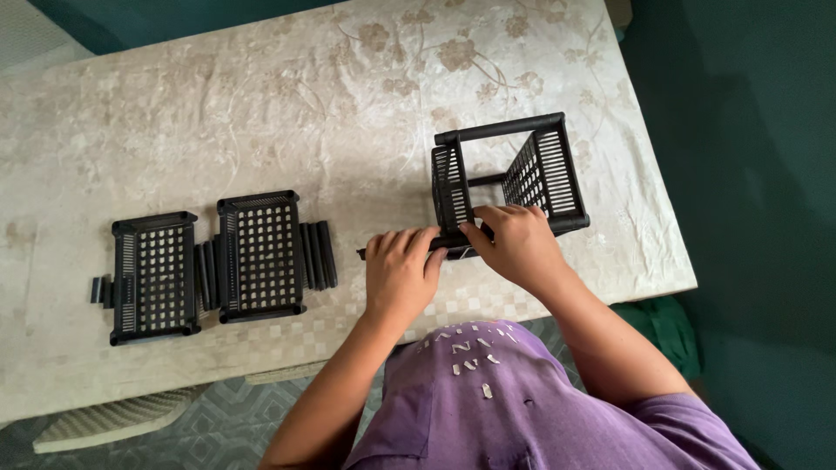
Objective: The person assembles multiple black plastic baskets on a table. They insert short cylindrical rods into slots on the basket frames, then attach small feet to the bottom of each basket. The person repeats this process for several baskets, placing each completed unit in a row.
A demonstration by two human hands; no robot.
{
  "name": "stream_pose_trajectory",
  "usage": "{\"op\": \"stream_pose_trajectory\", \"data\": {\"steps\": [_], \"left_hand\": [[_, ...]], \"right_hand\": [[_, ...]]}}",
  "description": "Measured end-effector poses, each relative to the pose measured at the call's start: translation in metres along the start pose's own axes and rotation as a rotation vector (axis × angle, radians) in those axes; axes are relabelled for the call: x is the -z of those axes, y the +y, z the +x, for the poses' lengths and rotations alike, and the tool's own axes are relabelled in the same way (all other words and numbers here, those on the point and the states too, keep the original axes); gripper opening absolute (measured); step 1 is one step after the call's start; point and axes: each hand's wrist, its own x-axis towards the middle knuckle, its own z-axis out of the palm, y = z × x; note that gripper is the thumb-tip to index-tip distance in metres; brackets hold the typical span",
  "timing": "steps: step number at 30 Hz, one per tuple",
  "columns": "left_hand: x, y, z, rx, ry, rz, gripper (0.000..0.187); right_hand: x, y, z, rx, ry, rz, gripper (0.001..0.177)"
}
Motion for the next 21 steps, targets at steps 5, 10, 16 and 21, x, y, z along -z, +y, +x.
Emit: {"op": "stream_pose_trajectory", "data": {"steps": [5,10,16,21], "left_hand": [[0.002,0.001,0.000,-0.029,-0.038,0.036,0.032],[0.002,0.000,-0.001,-0.066,0.000,0.038,0.025],[0.009,0.004,0.004,-0.084,-0.073,0.066,0.024],[0.015,0.016,0.006,-0.204,0.161,0.228,0.052]], "right_hand": [[0.000,-0.001,-0.004,-0.028,-0.009,0.004,0.022],[-0.008,-0.013,-0.022,-0.065,0.121,-0.071,0.037],[-0.010,-0.012,-0.042,0.114,0.161,-0.068,0.034],[-0.010,-0.008,-0.041,0.117,0.157,-0.037,0.032]]}}
